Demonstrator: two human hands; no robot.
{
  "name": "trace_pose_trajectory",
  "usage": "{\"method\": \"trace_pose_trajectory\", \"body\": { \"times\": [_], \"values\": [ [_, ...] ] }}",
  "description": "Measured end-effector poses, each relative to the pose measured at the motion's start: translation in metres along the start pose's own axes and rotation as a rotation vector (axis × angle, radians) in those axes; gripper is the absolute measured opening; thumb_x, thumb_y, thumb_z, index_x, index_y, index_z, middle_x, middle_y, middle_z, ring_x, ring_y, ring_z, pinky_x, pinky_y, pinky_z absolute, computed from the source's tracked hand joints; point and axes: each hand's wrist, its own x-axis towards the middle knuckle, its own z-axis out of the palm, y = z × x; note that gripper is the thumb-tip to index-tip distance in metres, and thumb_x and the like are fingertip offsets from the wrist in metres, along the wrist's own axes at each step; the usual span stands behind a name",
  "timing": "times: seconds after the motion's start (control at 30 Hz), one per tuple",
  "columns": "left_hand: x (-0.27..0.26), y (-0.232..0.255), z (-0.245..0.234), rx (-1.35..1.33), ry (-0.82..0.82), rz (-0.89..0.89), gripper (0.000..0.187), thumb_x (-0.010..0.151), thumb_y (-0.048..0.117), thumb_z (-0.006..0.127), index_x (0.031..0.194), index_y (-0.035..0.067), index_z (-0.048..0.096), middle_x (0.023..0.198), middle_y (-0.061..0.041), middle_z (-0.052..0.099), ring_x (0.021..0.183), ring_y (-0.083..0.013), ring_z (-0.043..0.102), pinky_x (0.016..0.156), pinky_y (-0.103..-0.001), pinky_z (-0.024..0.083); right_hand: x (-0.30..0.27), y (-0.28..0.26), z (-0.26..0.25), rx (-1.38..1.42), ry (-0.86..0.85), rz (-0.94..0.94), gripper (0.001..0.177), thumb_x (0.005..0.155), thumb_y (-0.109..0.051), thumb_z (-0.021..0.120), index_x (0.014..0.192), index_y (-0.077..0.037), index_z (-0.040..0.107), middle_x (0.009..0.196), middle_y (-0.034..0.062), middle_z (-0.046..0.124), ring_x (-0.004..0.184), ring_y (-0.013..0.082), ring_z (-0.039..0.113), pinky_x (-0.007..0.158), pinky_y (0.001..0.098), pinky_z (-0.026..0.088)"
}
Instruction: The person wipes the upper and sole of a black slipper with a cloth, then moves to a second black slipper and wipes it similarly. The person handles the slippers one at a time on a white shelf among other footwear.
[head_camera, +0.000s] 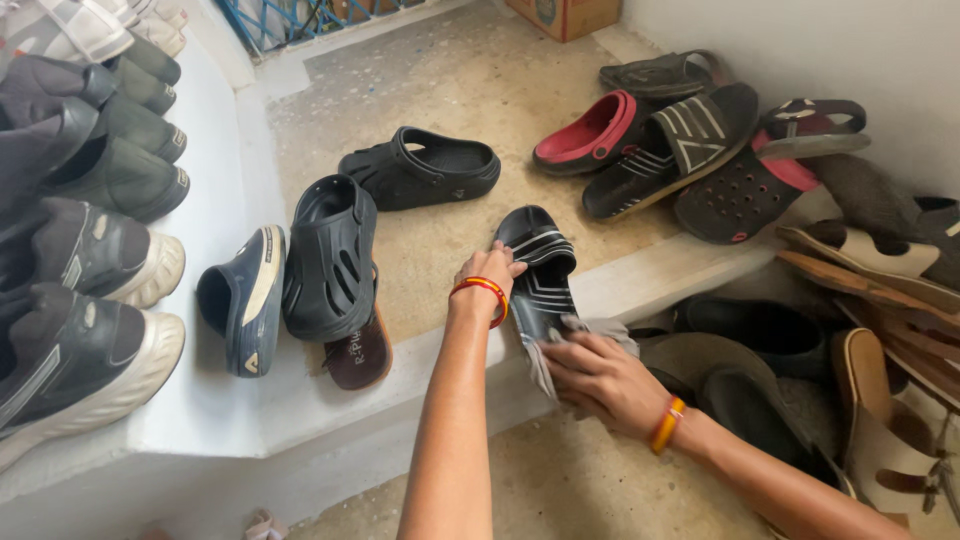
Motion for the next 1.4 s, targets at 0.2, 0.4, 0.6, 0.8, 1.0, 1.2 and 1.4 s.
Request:
{"method": "trace_pose_trajectory", "body": {
  "times": [0.2, 0.4, 0.6, 0.8, 1.0, 1.2, 1.4],
  "values": [
    [-0.001, 0.006, -0.004, 0.034, -0.056, -0.027, 0.043, 0.097, 0.044, 0.061, 0.127, 0.015, 0.068, 0.121, -0.021, 0.069, 0.116, -0.0389, 0.065, 0.098, -0.049, 0.053, 0.028, -0.004, -0.007, 0.043, 0.065, 0.339, 0.057, 0.079, -0.005, 0.065, 0.135, -0.013, 0.067, 0.127, 0.0061, 0.065, 0.119, 0.0316, 0.057, 0.108, 0.0417, 0.047],
    [0.003, 0.013, -0.012, 0.067, -0.091, -0.069, 0.039, 0.1, 0.04, 0.061, 0.123, 0.011, 0.071, 0.12, -0.022, 0.069, 0.115, -0.0392, 0.066, 0.098, -0.049, 0.053, 0.101, -0.008, 0.077, -0.687, 0.276, 0.623, 0.071, 0.077, -0.028, 0.061, 0.137, 0.01, 0.053, 0.144, 0.0273, 0.044, 0.127, 0.047, 0.046, 0.104, 0.0562, 0.036],
    [0.0, 0.017, 0.006, 0.07, 0.012, -0.07, 0.063, 0.097, 0.037, 0.064, 0.144, -0.003, 0.049, 0.114, -0.023, 0.072, 0.11, -0.0373, 0.069, 0.092, -0.047, 0.056, 0.054, -0.019, 0.081, -0.53, 0.104, 0.489, 0.059, 0.083, -0.013, 0.059, 0.14, 0.0, 0.05, 0.155, 0.0234, 0.042, 0.129, 0.0402, 0.047, 0.107, 0.0476, 0.039],
    [0.01, 0.005, 0.03, 0.071, 0.063, -0.062, 0.068, 0.094, 0.039, 0.068, 0.145, -0.001, 0.047, 0.119, -0.023, 0.069, 0.112, -0.0367, 0.068, 0.094, -0.046, 0.055, -0.025, -0.045, 0.04, -0.432, 0.099, 0.22, 0.071, 0.08, -0.006, 0.06, 0.15, -0.014, 0.053, 0.151, 0.0129, 0.05, 0.124, 0.0318, 0.052, 0.106, 0.0429, 0.042],
    [0.015, 0.006, 0.041, 0.129, 0.186, -0.02, 0.072, 0.085, 0.042, 0.076, 0.136, -0.001, 0.05, 0.123, -0.024, 0.066, 0.113, -0.0372, 0.066, 0.093, -0.046, 0.054, -0.002, -0.023, 0.026, -0.21, 0.405, 0.488, 0.068, 0.089, -0.015, 0.065, 0.153, -0.001, 0.045, 0.156, 0.0191, 0.036, 0.138, 0.042, 0.041, 0.118, 0.0519, 0.034],
    [0.007, 0.006, 0.015, 0.106, 0.019, -0.016, 0.072, 0.094, 0.039, 0.07, 0.145, -0.006, 0.046, 0.114, -0.027, 0.071, 0.109, -0.0399, 0.069, 0.092, -0.047, 0.056, 0.089, 0.007, 0.069, -0.457, 0.079, 0.926, 0.096, 0.068, -0.057, 0.078, 0.135, 0.008, 0.052, 0.156, 0.0384, 0.014, 0.123, 0.0543, 0.038, 0.099, 0.0568, 0.036],
    [0.005, 0.017, 0.011, 0.109, -0.001, -0.025, 0.049, 0.094, 0.043, 0.069, 0.118, 0.001, 0.073, 0.116, -0.025, 0.071, 0.114, -0.0381, 0.067, 0.096, -0.046, 0.054, 0.071, -0.004, 0.077, -0.509, 0.246, 0.876, 0.082, 0.071, -0.053, 0.074, 0.127, 0.006, 0.063, 0.151, 0.0366, 0.032, 0.11, 0.0469, 0.047, 0.099, 0.0564, 0.04]
  ]
}}
